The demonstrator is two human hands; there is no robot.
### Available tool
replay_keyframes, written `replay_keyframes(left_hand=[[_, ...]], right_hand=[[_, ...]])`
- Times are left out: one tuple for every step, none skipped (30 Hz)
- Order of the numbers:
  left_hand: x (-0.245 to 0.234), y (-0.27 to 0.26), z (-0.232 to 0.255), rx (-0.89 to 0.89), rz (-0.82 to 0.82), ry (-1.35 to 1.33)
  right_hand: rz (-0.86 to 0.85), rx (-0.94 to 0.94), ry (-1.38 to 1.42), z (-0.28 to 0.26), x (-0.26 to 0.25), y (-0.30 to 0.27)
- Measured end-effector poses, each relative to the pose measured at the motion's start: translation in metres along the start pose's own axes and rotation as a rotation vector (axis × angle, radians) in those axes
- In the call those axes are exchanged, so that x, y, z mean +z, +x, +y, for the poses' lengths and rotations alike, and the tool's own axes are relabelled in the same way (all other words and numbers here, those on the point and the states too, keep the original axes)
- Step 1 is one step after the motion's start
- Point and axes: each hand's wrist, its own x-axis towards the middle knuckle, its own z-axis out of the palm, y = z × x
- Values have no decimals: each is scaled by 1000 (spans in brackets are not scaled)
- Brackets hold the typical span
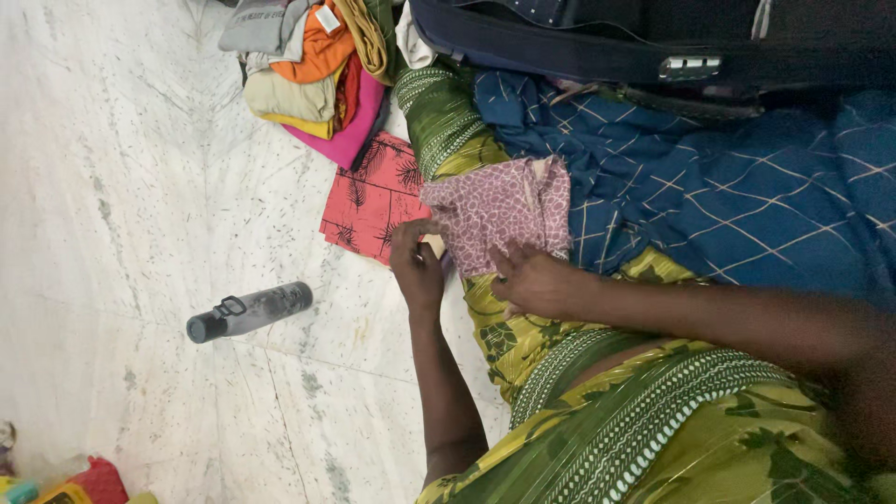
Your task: The person packs a suitcase by folding various clothes such as jeans, shirts, and towels and placing them inside.
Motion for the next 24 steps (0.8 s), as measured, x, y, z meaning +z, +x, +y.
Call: replay_keyframes(left_hand=[[4,-1,9,112,-12,-4],[8,-1,17,225,-25,-8],[13,1,25,227,-24,-11],[17,2,32,285,-135,31],[20,4,36,342,-241,72],[21,5,38,345,-235,68],[23,6,40,246,-346,158],[26,7,40,145,-456,248],[28,9,40,159,-450,241],[29,9,39,231,-407,221],[27,8,38,304,-367,204],[27,6,38,319,-364,201],[24,2,39,256,-391,182],[23,0,40,193,-418,163],[21,-3,40,195,-418,170],[20,-4,39,210,-395,150],[19,-7,38,217,-374,127],[19,-7,36,211,-376,131],[19,-9,34,201,-376,139],[20,-11,32,192,-377,147],[22,-11,32,187,-382,143],[23,-11,31,219,-351,127],[25,-10,32,255,-316,107],[28,-7,34,254,-317,101]], right_hand=[[0,0,0,1,-3,2],[-217,50,206,5,-9,7],[-435,104,407,12,-16,12],[-435,106,402,21,-23,15],[-446,190,418,34,-29,17],[-457,274,434,47,-30,19],[-315,320,444,61,-25,24],[-172,363,453,76,-15,28],[-167,366,437,95,0,32],[-40,313,363,114,19,37],[88,259,292,129,41,43],[96,263,279,140,62,47],[73,229,422,146,81,51],[49,193,565,152,93,52],[56,191,568,153,99,52],[-115,353,557,153,100,53],[-295,512,545,149,98,52],[-297,510,552,148,93,54],[-336,506,488,148,85,53],[-374,500,423,144,76,53],[-380,504,427,140,65,52],[-342,463,450,136,53,48],[-303,420,465,133,38,45],[-308,424,463,129,22,42]])
